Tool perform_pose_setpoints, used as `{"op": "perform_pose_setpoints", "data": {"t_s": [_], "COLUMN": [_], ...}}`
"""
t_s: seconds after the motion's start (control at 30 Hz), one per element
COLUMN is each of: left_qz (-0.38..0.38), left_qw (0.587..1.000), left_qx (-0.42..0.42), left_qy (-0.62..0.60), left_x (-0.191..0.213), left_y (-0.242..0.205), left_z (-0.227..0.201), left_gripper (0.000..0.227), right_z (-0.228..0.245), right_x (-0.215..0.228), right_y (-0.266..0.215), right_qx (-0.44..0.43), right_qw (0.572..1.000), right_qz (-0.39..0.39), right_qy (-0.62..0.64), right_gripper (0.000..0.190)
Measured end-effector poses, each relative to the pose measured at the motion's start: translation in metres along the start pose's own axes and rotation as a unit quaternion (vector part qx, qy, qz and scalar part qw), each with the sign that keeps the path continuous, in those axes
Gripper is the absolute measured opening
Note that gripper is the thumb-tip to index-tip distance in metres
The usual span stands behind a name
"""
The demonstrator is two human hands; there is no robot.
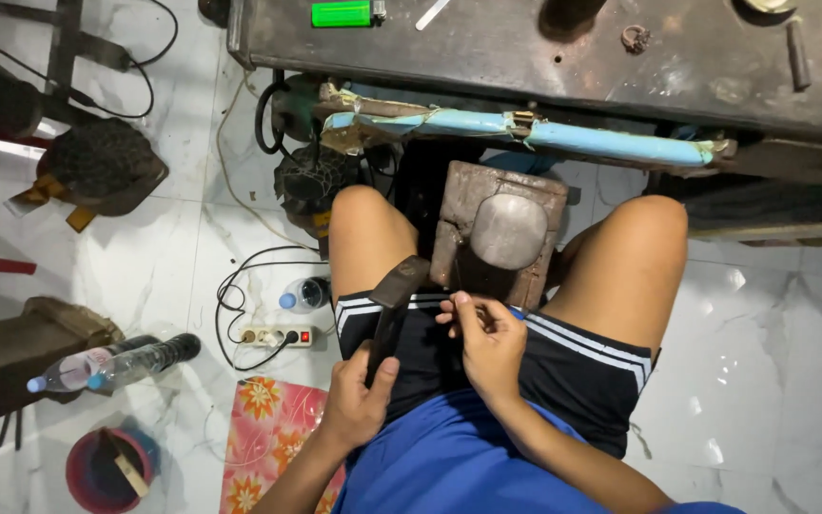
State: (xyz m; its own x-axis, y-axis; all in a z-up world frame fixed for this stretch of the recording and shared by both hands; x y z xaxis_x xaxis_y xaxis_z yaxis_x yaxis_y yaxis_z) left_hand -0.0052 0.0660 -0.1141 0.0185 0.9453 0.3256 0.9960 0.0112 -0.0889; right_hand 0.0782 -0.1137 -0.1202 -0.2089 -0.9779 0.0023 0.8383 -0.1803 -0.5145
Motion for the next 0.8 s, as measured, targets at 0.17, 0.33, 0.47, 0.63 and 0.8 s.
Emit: {"op": "perform_pose_setpoints", "data": {"t_s": [0.17,0.33,0.47,0.63,0.8], "left_qz": [0.027,0.040,0.035,0.078,0.085], "left_qw": [0.999,0.999,0.998,0.986,0.978], "left_qx": [0.010,0.028,0.007,0.091,0.132], "left_qy": [0.018,0.014,0.055,0.119,0.136], "left_x": [-0.002,0.001,0.003,-0.005,-0.009], "left_y": [0.002,0.015,0.015,0.008,0.012], "left_z": [-0.015,-0.053,-0.084,-0.076,-0.069], "left_gripper": [0.036,0.032,0.029,0.033,0.033], "right_z": [0.006,0.004,0.003,-0.012,0.000], "right_x": [-0.005,-0.011,-0.013,-0.006,-0.012], "right_y": [-0.003,0.001,0.001,0.005,0.004], "right_qx": [-0.025,-0.045,-0.056,-0.022,-0.046], "right_qw": [0.999,0.999,0.998,0.998,0.998], "right_qz": [-0.013,-0.020,-0.039,-0.047,-0.046], "right_qy": [-0.017,0.006,0.018,-0.020,0.010], "right_gripper": [0.024,0.026,0.024,0.024,0.025]}}
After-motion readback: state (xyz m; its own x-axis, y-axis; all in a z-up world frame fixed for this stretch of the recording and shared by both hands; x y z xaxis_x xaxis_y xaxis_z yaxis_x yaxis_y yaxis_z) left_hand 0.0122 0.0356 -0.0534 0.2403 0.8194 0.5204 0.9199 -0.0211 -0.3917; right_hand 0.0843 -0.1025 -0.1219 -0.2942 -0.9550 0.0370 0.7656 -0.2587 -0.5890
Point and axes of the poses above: each hand's wrist, its own y-axis towards the middle knuckle, its own x-axis out of the back of the hand, z = x × y, the point moved 3 cm from there along y, towards the middle knuckle, and after that the axes turned 10 degrees about -x, right-handed, at the moved point
